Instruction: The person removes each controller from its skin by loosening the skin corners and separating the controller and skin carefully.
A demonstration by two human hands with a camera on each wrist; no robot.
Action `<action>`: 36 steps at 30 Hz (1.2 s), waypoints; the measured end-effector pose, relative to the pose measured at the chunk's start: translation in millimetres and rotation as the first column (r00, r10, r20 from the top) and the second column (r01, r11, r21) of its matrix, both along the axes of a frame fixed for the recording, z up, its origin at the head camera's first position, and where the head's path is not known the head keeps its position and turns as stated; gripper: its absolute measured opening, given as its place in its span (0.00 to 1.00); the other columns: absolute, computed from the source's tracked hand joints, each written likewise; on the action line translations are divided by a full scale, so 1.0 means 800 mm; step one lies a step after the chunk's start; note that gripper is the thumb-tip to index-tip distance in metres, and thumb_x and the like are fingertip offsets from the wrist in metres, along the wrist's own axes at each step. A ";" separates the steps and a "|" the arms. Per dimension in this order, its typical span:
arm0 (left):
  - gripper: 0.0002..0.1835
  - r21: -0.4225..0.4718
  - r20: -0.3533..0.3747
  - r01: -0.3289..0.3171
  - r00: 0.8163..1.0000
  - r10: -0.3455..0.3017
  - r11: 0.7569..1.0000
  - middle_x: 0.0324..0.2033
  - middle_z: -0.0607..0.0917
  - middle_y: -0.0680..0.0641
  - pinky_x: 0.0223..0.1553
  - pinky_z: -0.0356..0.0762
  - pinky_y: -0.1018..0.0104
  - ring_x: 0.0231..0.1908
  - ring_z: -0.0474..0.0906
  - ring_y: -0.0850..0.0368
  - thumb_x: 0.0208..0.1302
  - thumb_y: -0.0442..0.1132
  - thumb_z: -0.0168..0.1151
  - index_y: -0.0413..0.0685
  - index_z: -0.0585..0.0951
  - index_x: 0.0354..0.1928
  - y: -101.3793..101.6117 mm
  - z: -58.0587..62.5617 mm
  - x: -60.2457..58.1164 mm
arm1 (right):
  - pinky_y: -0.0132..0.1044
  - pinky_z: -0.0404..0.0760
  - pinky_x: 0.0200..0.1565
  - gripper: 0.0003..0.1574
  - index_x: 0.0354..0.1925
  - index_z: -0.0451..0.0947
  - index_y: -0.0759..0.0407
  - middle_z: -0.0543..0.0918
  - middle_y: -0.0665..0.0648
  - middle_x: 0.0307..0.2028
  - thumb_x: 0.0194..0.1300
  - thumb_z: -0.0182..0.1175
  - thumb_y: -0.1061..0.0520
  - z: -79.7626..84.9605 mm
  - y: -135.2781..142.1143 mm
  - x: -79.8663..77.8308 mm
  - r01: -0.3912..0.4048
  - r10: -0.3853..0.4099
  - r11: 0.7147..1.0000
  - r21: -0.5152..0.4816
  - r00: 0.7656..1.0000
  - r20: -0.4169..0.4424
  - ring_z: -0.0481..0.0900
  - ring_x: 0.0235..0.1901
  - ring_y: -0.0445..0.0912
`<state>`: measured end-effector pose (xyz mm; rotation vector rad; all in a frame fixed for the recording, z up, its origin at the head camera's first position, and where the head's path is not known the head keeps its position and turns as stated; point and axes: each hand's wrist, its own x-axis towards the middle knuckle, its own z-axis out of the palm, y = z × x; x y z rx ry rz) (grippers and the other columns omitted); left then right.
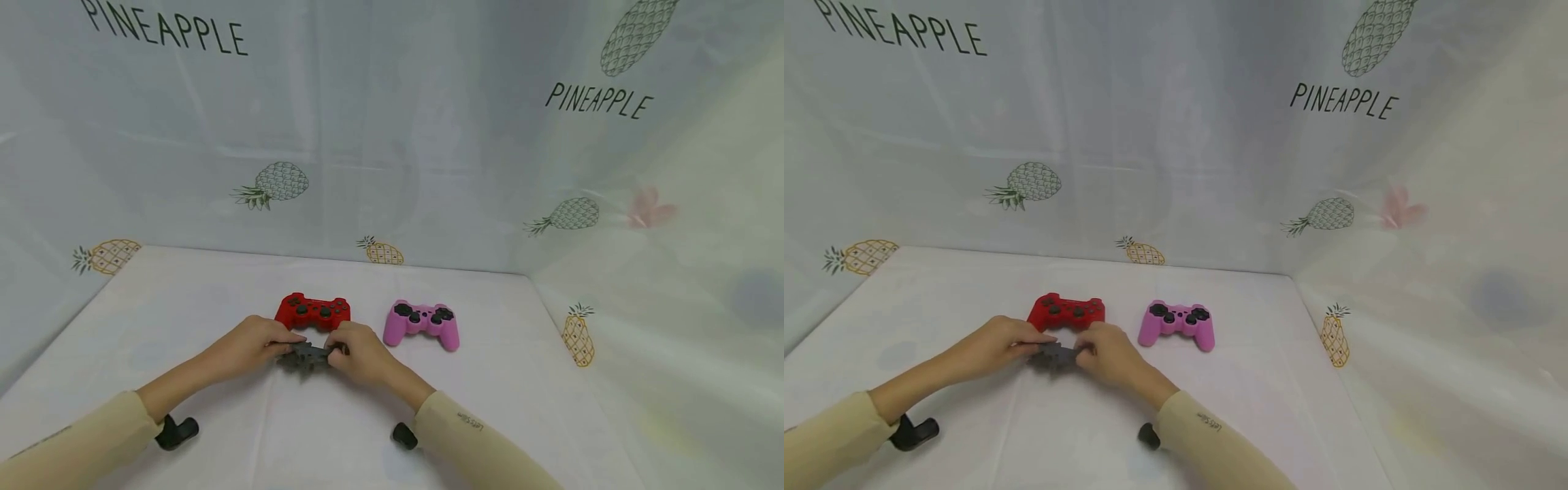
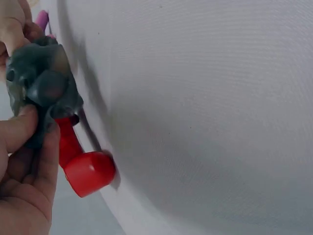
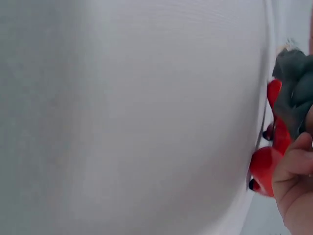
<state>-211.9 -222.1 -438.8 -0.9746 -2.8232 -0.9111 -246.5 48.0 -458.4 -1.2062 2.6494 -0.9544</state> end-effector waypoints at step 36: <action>0.12 0.322 0.571 -0.009 0.800 -0.187 0.947 0.55 0.83 0.44 0.61 0.74 0.49 0.60 0.71 0.43 0.83 0.41 0.55 0.49 0.82 0.60 -0.009 0.013 0.000 | 0.35 0.81 0.48 0.25 0.67 0.75 0.58 0.85 0.54 0.54 0.74 0.64 0.64 0.001 0.027 -0.014 0.022 0.228 0.938 -0.347 0.715 0.661 0.82 0.47 0.43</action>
